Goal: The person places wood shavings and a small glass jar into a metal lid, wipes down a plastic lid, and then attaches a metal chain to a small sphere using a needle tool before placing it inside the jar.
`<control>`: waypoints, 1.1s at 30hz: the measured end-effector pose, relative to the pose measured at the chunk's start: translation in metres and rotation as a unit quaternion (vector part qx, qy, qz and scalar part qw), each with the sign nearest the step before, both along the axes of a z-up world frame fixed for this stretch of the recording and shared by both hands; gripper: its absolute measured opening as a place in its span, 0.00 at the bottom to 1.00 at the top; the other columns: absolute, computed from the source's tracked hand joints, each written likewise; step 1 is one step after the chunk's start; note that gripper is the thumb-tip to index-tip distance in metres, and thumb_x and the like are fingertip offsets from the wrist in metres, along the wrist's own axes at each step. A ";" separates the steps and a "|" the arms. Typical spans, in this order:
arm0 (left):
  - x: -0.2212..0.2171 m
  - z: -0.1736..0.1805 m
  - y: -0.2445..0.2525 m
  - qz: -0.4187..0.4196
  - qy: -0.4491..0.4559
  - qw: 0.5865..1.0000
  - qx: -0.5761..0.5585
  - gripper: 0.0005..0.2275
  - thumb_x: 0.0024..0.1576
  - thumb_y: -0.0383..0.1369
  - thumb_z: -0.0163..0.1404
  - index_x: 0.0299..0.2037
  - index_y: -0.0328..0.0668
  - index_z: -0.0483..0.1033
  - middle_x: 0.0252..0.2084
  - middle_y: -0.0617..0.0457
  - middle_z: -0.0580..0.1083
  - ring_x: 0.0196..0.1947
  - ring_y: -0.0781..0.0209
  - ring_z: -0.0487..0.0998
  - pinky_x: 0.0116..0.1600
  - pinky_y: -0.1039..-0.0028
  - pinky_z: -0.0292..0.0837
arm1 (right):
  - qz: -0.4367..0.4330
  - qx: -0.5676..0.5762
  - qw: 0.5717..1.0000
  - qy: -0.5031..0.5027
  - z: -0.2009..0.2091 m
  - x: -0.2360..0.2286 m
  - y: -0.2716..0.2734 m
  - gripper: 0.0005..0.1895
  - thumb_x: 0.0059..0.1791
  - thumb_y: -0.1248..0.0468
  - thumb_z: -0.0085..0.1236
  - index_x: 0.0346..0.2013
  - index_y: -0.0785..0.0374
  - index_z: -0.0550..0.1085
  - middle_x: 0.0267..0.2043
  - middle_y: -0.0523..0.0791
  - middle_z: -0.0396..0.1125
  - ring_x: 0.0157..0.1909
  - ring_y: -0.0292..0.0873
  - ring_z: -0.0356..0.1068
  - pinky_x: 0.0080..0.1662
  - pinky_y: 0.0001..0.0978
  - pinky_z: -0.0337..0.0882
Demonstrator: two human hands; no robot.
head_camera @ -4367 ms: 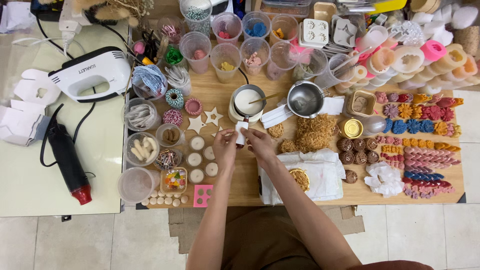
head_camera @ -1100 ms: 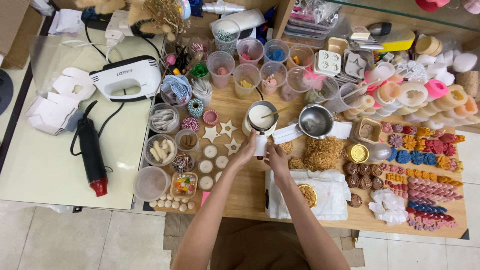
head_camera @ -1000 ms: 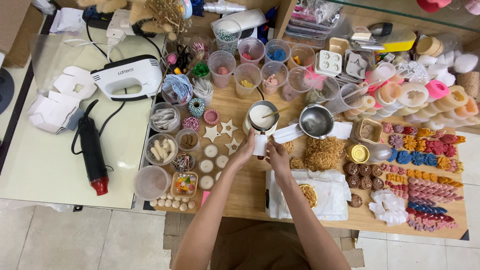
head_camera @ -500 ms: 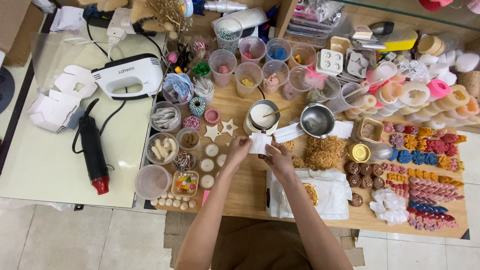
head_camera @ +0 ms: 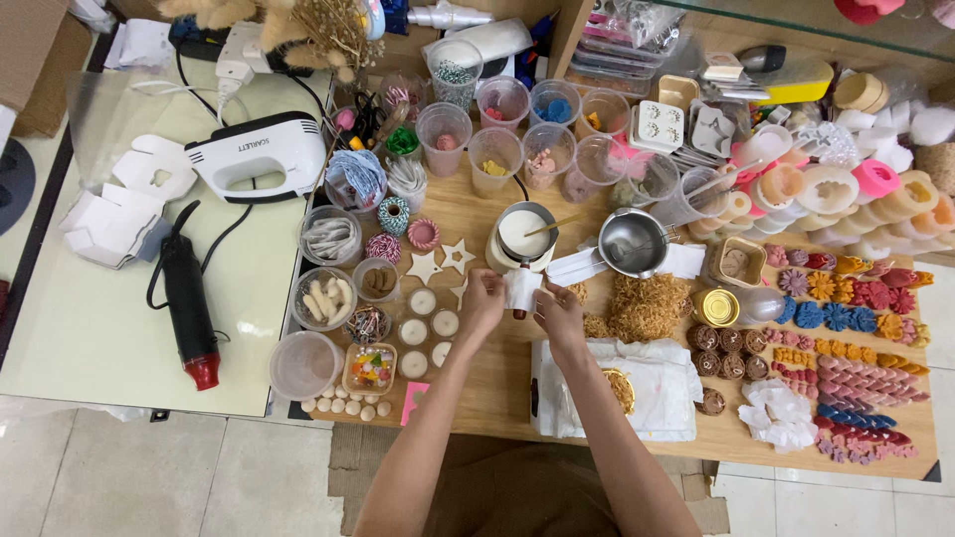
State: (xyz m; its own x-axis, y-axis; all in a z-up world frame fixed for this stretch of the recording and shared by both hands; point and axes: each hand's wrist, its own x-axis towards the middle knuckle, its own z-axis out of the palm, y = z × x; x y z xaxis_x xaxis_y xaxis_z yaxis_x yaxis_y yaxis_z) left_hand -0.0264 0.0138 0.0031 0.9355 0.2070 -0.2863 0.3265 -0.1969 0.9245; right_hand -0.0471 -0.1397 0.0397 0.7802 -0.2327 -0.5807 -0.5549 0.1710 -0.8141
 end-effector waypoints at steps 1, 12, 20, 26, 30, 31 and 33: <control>0.001 -0.001 0.000 0.002 -0.003 1.000 -0.013 0.12 0.60 0.33 0.50 0.51 0.38 0.67 0.43 0.47 0.79 0.43 0.56 0.81 0.48 0.65 0.76 | -0.004 0.010 1.000 -0.011 -0.003 0.000 -0.002 0.26 0.51 0.63 0.57 0.62 0.64 0.62 0.51 0.47 0.69 0.49 0.39 0.70 0.50 0.32 0.70; 0.014 0.135 0.091 0.041 -0.165 0.985 0.023 0.08 0.61 0.29 0.51 0.48 0.37 0.70 0.43 0.48 0.78 0.43 0.57 0.82 0.49 0.67 0.76 | 0.003 -0.123 0.970 -0.210 0.071 0.006 0.000 0.26 0.52 0.66 0.56 0.63 0.64 0.60 0.57 0.50 0.67 0.54 0.41 0.67 0.51 0.32 0.70; 0.125 0.195 0.284 0.146 -0.213 0.863 0.435 0.08 0.62 0.29 0.51 0.50 0.41 0.76 0.45 0.43 0.76 0.48 0.41 0.76 0.47 0.52 0.72 | 0.178 -0.106 0.940 -0.272 0.155 -0.013 -0.002 0.20 0.54 0.71 0.49 0.61 0.68 0.63 0.52 0.53 0.71 0.52 0.42 0.73 0.53 0.32 0.72; 0.227 0.182 0.344 0.025 -0.089 0.815 0.572 0.28 0.55 0.42 0.55 0.68 0.55 0.68 0.68 0.41 0.60 0.70 0.43 0.55 0.65 0.42 0.56 | 0.151 -0.105 0.958 -0.220 0.100 -0.004 -0.053 0.20 0.53 0.71 0.48 0.60 0.69 0.65 0.46 0.56 0.72 0.48 0.46 0.75 0.52 0.41 0.77; 0.289 0.157 0.348 -0.052 0.038 0.724 0.687 0.34 0.53 0.58 0.49 0.69 0.57 0.61 0.76 0.44 0.47 0.76 0.43 0.39 0.67 0.33 0.34 | 0.106 -0.124 0.966 -0.202 0.040 0.008 -0.082 0.19 0.52 0.72 0.50 0.59 0.70 0.65 0.44 0.58 0.74 0.40 0.50 0.77 0.46 0.45 0.77; 0.302 0.148 0.347 -0.069 0.067 0.703 0.704 0.35 0.54 0.61 0.46 0.70 0.58 0.58 0.77 0.46 0.46 0.76 0.44 0.37 0.67 0.32 0.29 | 0.111 -0.128 0.964 -0.206 0.026 0.011 -0.090 0.19 0.52 0.72 0.50 0.58 0.69 0.65 0.43 0.58 0.74 0.39 0.49 0.77 0.45 0.45 0.79; 0.330 0.132 0.348 -0.117 0.131 0.646 0.743 0.37 0.55 0.65 0.40 0.73 0.59 0.52 0.77 0.50 0.45 0.77 0.49 0.39 0.72 0.37 0.28 | 0.123 -0.136 0.959 -0.215 0.000 0.017 -0.103 0.18 0.52 0.72 0.50 0.57 0.68 0.66 0.42 0.58 0.75 0.37 0.48 0.78 0.44 0.44 0.81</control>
